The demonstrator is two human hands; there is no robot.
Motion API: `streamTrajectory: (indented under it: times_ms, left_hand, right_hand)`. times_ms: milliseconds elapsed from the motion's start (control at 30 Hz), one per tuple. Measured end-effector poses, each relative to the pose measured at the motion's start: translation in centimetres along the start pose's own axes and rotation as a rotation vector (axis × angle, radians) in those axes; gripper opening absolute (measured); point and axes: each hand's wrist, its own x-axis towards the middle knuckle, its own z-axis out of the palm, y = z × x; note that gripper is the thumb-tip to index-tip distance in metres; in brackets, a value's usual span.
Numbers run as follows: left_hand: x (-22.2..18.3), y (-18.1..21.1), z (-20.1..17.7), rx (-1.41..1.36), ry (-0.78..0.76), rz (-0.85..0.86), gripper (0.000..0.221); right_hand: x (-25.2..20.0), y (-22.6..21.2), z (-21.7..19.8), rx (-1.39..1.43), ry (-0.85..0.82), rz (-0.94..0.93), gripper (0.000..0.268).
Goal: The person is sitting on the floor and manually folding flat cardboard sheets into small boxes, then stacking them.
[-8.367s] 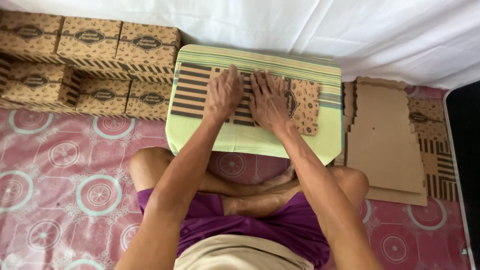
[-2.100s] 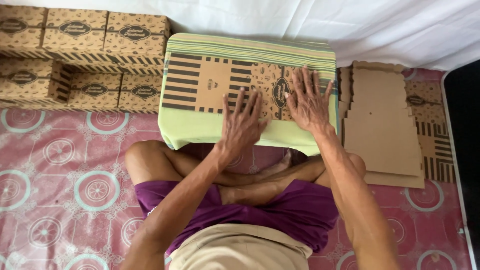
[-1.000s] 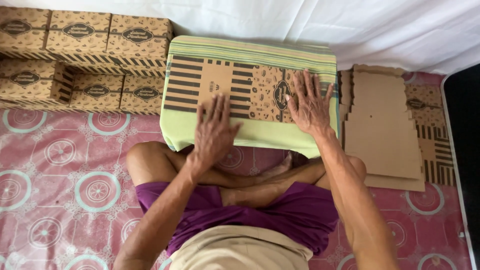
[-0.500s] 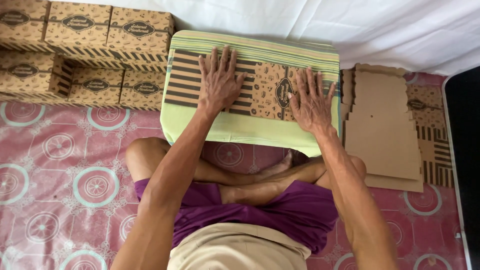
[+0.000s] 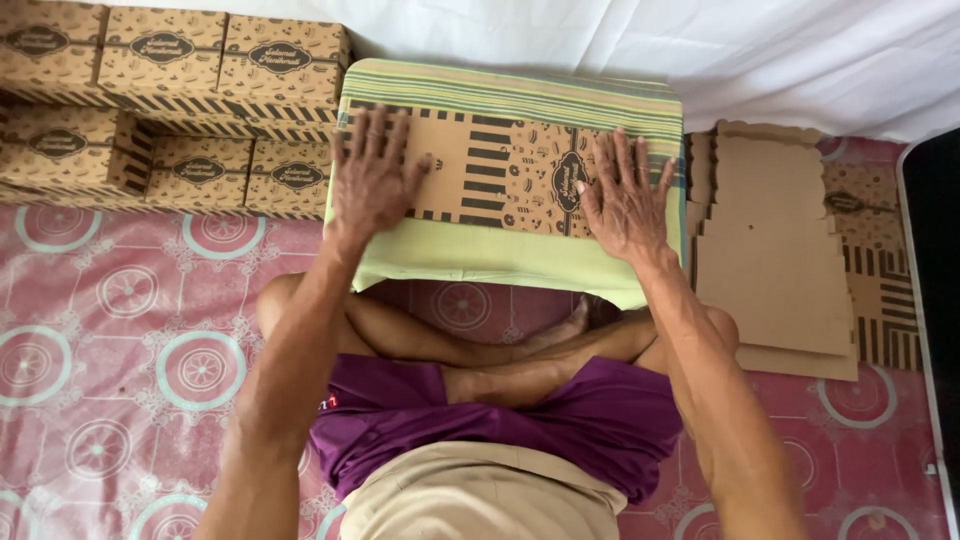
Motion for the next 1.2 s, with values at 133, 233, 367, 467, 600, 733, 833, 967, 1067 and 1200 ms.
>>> streamTrajectory:
  times_ms: [133,233,367,467,600,733,833,967,1067,1200]
  left_hand:
    - [2.3,-0.5,0.9,-0.002,-0.005,-0.042,0.079]
    - [3.2,1.6,2.6,0.123,0.001,-0.095,0.077]
    - [2.4,7.4,6.1,0.088,0.121,0.043,0.072]
    - [2.8,12.1,8.8,0.094,0.146,0.126,0.072]
    - [1.5,17.0,6.0,0.16,0.031,0.237,0.075]
    - [1.2,17.4,8.5,0.111,-0.021,0.291,0.068]
    - [0.7,15.2,8.3,0.09,0.11,0.376,0.07]
    - [-0.9,10.0,5.6,0.004,0.204,0.349,0.063]
    - [-1.3,4.2,4.8,0.061,0.164,0.273,0.061]
    - [-2.7,-1.4,1.2,0.126,0.076,0.123,0.062]
  right_hand:
    - [0.2,0.4,0.5,0.007,-0.008,0.018,0.069]
    - [0.2,0.5,0.8,0.001,0.012,-0.018,0.067]
    - [0.0,0.2,0.8,-0.006,0.016,-0.037,0.068]
    - [0.3,0.4,0.9,-0.019,0.021,-0.045,0.069]
    - [0.3,0.8,1.6,-0.005,0.024,-0.046,0.069]
    - [-0.2,0.8,1.4,-0.005,0.035,-0.067,0.064]
    - [0.0,0.8,0.7,0.003,0.034,-0.068,0.066]
    - [-0.1,0.6,0.6,0.002,0.021,-0.047,0.071]
    - [0.0,0.3,0.2,0.0,0.017,-0.028,0.072]
    - [-0.4,-0.1,-0.3,-0.027,0.032,-0.039,0.069]
